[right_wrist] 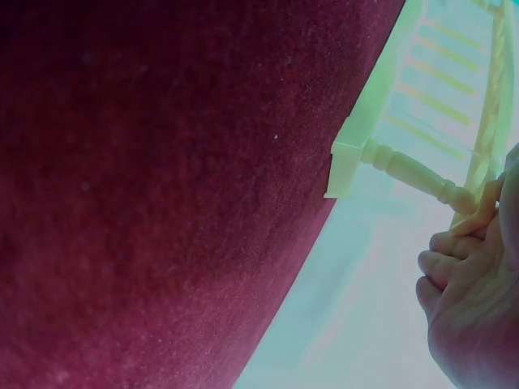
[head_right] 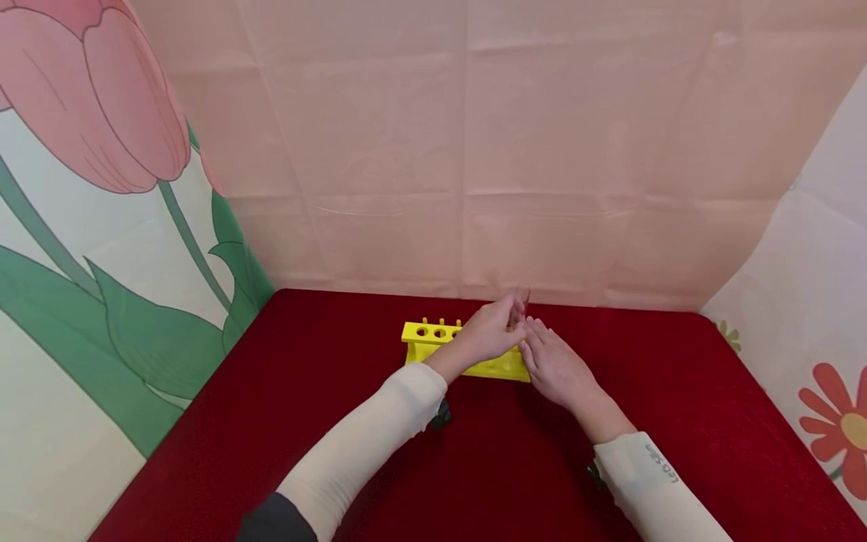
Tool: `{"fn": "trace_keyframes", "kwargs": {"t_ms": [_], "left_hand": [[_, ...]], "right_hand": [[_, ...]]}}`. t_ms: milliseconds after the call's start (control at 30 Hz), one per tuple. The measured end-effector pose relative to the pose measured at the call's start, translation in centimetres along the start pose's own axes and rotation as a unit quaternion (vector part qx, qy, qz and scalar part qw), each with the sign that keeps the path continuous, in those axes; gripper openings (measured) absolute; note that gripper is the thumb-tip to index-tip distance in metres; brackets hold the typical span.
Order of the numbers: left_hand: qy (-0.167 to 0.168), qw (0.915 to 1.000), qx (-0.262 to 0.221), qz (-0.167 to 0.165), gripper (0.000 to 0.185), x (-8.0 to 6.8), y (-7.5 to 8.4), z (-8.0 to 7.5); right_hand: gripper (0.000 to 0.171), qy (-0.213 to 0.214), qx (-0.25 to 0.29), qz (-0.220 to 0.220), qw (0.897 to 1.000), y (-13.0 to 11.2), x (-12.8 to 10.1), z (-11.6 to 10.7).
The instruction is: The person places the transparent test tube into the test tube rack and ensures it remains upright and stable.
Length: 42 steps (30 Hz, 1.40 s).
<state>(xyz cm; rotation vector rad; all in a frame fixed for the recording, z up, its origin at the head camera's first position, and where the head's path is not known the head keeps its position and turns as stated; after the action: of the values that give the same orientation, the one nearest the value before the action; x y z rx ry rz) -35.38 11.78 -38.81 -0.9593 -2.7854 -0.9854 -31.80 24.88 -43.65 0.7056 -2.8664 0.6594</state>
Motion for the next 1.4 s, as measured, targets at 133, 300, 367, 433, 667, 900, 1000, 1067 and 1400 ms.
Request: {"fn": "trace_keyframes", "kwargs": {"t_ms": [133,300,367,433,667,900,1000,1067,1400], "left_hand": [[-0.001,1.0,0.003,-0.001,0.029,-0.1,0.0,-0.1],[0.002,1.0,0.009,0.001,0.027,-0.1,0.1,-0.2],[0.002,1.0,0.008,0.002,0.028,-0.1,0.1,-0.2],[0.002,1.0,0.007,0.004,0.028,-0.2,0.1,-0.3],[-0.001,1.0,0.008,0.002,0.03,-0.3,0.1,-0.4],[0.002,0.9995,0.03,0.004,0.033,-0.2,-0.2,-0.4],[0.002,0.9992,0.039,0.008,0.033,-0.2,-0.3,-0.5],[-0.002,0.9992,0.039,0.004,0.035,-0.3,-0.4,-0.4],[-0.021,0.9968,0.078,-0.001,0.043,-0.7,-1.0,-0.7]], "right_hand": [[0.056,0.005,-0.001,-0.007,1.0,-0.1,0.0,0.0],[0.057,0.009,-0.003,-0.01,1.0,-0.2,0.0,-0.1],[0.057,0.007,-0.002,-0.01,1.0,-0.2,0.0,-0.1],[0.057,0.005,-0.002,-0.009,1.0,-0.2,0.1,0.0],[0.057,0.0,-0.001,-0.004,1.0,-0.1,0.1,0.1],[0.055,0.01,0.0,-0.003,1.0,-0.2,0.2,0.1],[0.055,0.007,0.001,0.002,1.0,-0.1,0.1,0.1],[0.054,0.005,0.0,0.005,1.0,-0.2,0.1,0.1],[0.054,0.009,-0.019,0.014,1.0,0.1,-0.1,-0.2]]}}
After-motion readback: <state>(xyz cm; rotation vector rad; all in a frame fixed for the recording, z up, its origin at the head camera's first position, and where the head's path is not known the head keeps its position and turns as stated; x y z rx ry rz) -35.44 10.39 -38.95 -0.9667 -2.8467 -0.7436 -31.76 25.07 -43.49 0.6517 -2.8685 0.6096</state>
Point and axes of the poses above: each hand's wrist, its own x-axis towards the middle knuckle, its own z-axis out of the palm, y = z × x, the point moved 5 cm from there along x, towards the middle knuckle, and after that the axes turned 8 degrees about x, right-handed, at the moved point
